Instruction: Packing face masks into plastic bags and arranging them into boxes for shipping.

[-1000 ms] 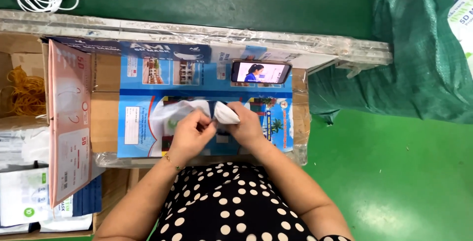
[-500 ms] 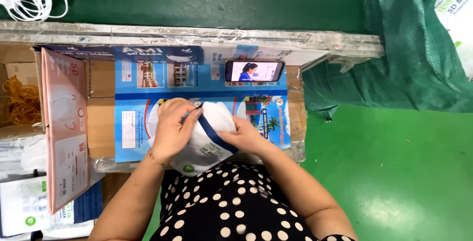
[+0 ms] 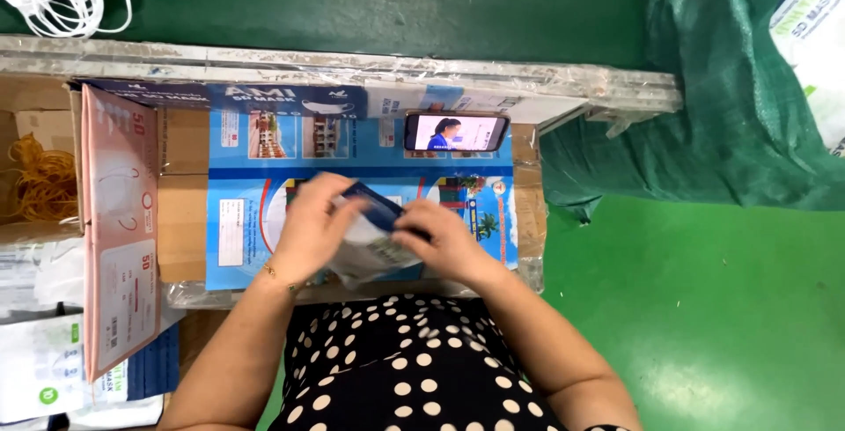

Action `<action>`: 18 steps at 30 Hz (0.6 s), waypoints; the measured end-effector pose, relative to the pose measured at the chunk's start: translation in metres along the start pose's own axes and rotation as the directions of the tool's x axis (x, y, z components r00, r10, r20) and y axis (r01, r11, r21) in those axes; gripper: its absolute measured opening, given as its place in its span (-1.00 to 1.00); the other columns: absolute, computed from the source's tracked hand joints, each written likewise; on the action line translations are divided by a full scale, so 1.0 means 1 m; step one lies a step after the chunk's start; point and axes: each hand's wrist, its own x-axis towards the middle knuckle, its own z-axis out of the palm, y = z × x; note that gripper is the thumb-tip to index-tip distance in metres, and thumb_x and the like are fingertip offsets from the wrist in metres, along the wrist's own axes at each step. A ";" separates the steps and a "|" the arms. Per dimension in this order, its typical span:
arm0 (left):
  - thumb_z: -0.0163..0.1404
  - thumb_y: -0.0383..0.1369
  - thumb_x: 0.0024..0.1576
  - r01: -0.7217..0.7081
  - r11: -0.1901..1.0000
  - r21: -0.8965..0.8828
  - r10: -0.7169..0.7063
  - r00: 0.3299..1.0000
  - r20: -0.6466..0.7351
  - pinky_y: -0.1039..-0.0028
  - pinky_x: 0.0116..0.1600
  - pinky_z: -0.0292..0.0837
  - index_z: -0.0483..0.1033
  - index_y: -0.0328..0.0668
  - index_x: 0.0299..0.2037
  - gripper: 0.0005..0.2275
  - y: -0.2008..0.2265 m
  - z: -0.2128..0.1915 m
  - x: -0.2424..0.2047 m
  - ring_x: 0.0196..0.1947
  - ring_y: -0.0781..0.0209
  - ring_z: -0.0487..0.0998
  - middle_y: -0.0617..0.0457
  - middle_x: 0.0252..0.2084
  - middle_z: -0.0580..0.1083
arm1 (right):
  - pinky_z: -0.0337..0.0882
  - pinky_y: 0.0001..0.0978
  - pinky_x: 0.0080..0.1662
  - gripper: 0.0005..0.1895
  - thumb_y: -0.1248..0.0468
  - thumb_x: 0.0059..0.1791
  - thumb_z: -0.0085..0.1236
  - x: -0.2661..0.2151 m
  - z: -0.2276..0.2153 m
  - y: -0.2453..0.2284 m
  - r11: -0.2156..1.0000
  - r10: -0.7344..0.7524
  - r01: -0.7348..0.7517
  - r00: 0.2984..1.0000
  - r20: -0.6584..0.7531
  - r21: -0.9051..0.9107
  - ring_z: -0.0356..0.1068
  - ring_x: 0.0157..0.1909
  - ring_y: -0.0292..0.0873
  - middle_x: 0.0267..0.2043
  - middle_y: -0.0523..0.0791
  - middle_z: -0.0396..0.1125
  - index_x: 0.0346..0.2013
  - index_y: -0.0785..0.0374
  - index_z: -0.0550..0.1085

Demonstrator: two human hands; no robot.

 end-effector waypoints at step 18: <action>0.12 -0.26 0.16 -0.274 0.957 0.099 0.275 0.961 -0.001 0.23 0.06 0.34 0.56 -0.12 -0.16 -0.83 0.019 -0.013 -0.021 -0.06 0.00 0.53 0.07 -0.11 0.53 | 0.43 -0.22 -0.17 -0.85 0.27 -0.08 0.21 -0.030 -0.075 0.132 0.895 0.020 -0.123 0.972 -0.236 -0.429 0.45 -0.25 -0.02 -0.30 -0.01 0.44 -0.26 0.26 0.56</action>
